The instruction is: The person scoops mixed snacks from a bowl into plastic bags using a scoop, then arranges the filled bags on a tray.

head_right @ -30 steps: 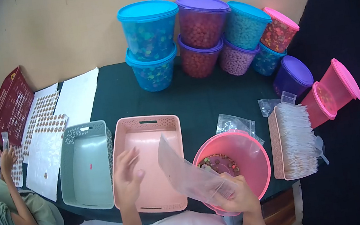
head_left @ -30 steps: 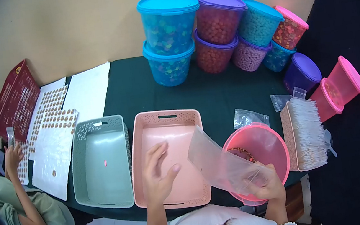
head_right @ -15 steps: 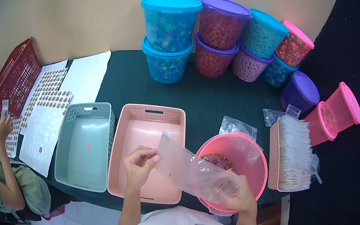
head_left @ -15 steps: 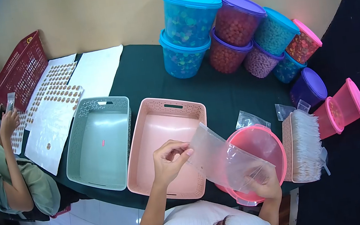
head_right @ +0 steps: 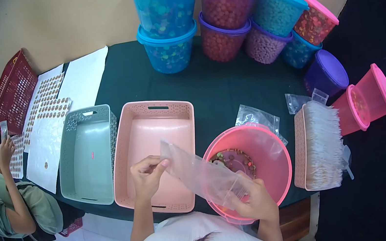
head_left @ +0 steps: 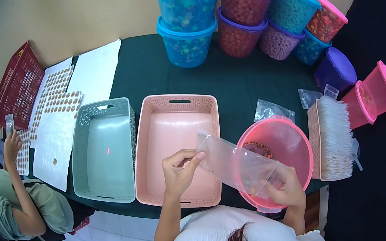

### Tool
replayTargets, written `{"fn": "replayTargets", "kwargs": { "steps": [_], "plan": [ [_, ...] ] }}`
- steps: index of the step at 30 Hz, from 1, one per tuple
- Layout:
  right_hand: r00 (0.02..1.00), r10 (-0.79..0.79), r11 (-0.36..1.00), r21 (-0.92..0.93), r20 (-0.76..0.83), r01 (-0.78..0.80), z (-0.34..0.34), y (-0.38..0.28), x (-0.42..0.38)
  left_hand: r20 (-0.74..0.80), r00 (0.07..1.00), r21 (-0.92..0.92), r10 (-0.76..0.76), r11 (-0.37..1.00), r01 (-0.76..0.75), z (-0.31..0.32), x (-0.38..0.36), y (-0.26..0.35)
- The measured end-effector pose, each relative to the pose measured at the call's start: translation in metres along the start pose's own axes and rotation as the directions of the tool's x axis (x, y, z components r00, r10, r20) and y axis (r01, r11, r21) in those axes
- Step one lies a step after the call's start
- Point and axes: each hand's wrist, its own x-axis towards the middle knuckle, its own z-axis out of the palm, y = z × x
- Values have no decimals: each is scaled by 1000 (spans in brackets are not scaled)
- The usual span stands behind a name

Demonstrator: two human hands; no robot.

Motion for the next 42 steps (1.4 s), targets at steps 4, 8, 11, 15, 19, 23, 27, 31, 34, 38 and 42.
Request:
{"fn": "replayTargets", "kwargs": {
  "steps": [4, 8, 11, 15, 19, 23, 27, 31, 34, 38, 42],
  "plan": [
    [1000, -3, 1000, 0, -5, 3, 2, 3, 1, 1, 994, 86, 111, 990, -111, 10, -1, -4],
    [998, 62, 992, 108, -10, -60, 5, 10, -2, -62, 989, 87, 133, 988, -128, 8, -3, -7],
    [996, 91, 987, 134, 26, -93, 3, 14, -3, -30, 998, -21, 54, 998, -55, 1, -5, -13],
    [997, 66, 992, 109, 36, -69, 3, 8, 0, 53, 997, -211, -63, 975, 73, -7, -8, -18],
    [994, 90, 992, 87, 65, -95, 3, 6, 0, 162, 986, -217, -44, 973, 79, -16, -9, -17],
    [990, 125, 985, 108, 61, -131, 5, 5, 0, 227, 955, -187, -192, 954, 236, -14, -9, -4],
    [995, 91, 993, 76, 42, -94, 5, 3, 3, 266, 945, -264, -187, 929, 258, -14, -9, -4],
    [974, 201, 970, 118, 100, -212, -1, 6, -1, 291, 940, -240, -178, 937, 252, -32, -14, -16],
    [975, 157, 980, 100, 160, -174, -5, 8, -2, 259, 966, -206, 24, 978, 31, -33, -17, -4],
    [979, -204, 835, 523, 2, 173, 0, 15, -2, 161, 975, -424, 154, 903, -73, -33, -26, 7],
    [971, -239, 848, 492, 17, 200, -5, 7, -6, 210, 970, -401, 122, 916, -29, -43, -31, 11]
  ]
}}
